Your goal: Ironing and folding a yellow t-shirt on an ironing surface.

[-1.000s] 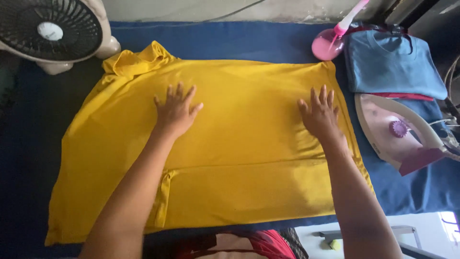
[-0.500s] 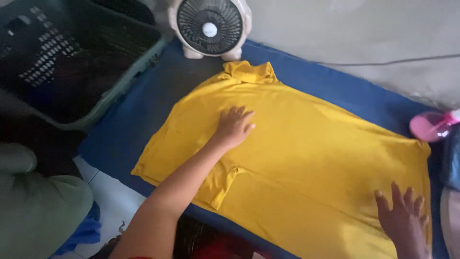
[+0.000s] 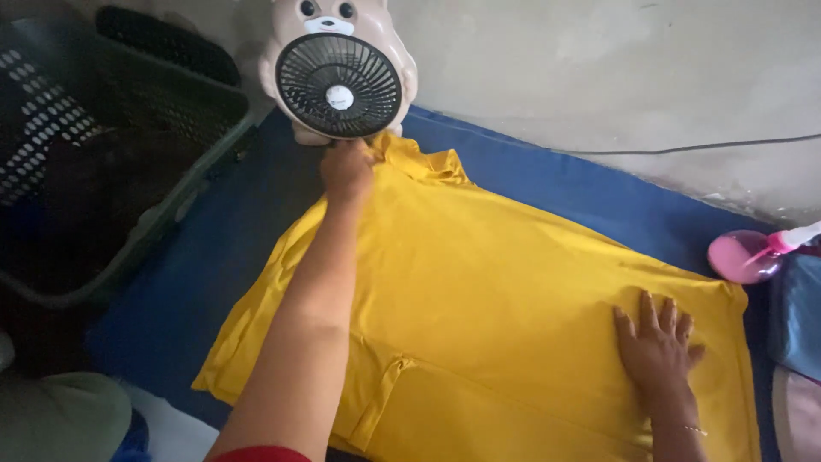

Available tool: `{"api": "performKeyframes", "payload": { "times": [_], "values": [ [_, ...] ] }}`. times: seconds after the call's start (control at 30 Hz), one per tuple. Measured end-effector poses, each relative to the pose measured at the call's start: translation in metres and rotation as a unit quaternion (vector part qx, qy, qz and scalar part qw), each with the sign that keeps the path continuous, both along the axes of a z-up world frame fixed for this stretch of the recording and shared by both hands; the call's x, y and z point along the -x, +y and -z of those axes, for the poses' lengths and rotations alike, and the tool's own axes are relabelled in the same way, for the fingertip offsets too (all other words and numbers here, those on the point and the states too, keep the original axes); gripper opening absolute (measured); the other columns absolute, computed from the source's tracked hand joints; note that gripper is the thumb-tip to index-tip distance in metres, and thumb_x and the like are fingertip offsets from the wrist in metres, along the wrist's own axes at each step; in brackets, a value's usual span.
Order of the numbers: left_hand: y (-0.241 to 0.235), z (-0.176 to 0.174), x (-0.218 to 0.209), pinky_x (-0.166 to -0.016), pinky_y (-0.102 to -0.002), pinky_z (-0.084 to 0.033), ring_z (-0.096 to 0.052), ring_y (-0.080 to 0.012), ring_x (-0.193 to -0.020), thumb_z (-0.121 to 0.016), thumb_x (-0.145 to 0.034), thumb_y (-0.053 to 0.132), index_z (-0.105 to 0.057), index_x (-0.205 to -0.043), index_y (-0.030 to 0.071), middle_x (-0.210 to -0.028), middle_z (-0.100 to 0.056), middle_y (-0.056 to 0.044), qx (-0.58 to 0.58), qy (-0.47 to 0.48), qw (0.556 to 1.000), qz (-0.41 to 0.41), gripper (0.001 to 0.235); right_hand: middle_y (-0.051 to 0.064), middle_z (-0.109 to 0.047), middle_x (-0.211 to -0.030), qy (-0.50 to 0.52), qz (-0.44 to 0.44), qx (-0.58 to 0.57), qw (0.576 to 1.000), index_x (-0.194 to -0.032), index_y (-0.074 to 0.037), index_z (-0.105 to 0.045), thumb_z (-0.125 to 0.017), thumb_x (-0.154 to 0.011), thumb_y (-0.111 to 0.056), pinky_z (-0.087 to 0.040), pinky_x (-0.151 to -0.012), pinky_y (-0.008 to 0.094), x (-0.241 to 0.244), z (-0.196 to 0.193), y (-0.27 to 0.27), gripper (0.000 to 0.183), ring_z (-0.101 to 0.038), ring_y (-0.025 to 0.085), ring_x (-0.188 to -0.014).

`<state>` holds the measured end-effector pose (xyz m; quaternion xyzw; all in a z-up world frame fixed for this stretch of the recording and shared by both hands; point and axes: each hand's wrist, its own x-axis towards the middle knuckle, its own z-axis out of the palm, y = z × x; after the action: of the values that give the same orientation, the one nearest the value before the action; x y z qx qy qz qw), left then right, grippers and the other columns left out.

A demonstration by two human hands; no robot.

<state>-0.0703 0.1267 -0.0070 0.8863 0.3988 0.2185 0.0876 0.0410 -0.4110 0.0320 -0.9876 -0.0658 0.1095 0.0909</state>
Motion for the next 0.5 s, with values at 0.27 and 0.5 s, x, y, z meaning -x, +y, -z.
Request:
{"api": "performKeyframes", "payload": {
  "times": [0.27, 0.5],
  "values": [
    [0.024, -0.009, -0.005, -0.087, -0.054, -0.051, -0.063, -0.0414, -0.108, -0.06, -0.1, 0.031, -0.072, -0.113, 0.016, -0.117, -0.064, -0.018, 0.107, -0.032, 0.993, -0.042, 0.023, 0.008, -0.014, -0.174, -0.005, -0.002, 0.012, 1.0, -0.162, -0.03, -0.026, -0.029, -0.093, -0.067, -0.008, -0.119, 0.067, -0.006, 0.007, -0.004, 0.079, -0.008, 0.037, -0.159],
    [0.016, -0.024, 0.007, -0.089, -0.057, -0.049, -0.066, -0.0449, -0.109, -0.045, -0.102, 0.032, -0.072, -0.115, 0.012, -0.116, -0.072, -0.019, 0.178, -0.02, 0.982, -0.053, 0.036, 0.008, -0.013, -0.174, 0.006, -0.003, 0.008, 1.0, -0.163, -0.029, -0.025, -0.03, -0.093, -0.065, -0.008, -0.119, 0.067, 0.0, -0.001, -0.001, 0.078, -0.006, 0.037, -0.159]
  ]
}}
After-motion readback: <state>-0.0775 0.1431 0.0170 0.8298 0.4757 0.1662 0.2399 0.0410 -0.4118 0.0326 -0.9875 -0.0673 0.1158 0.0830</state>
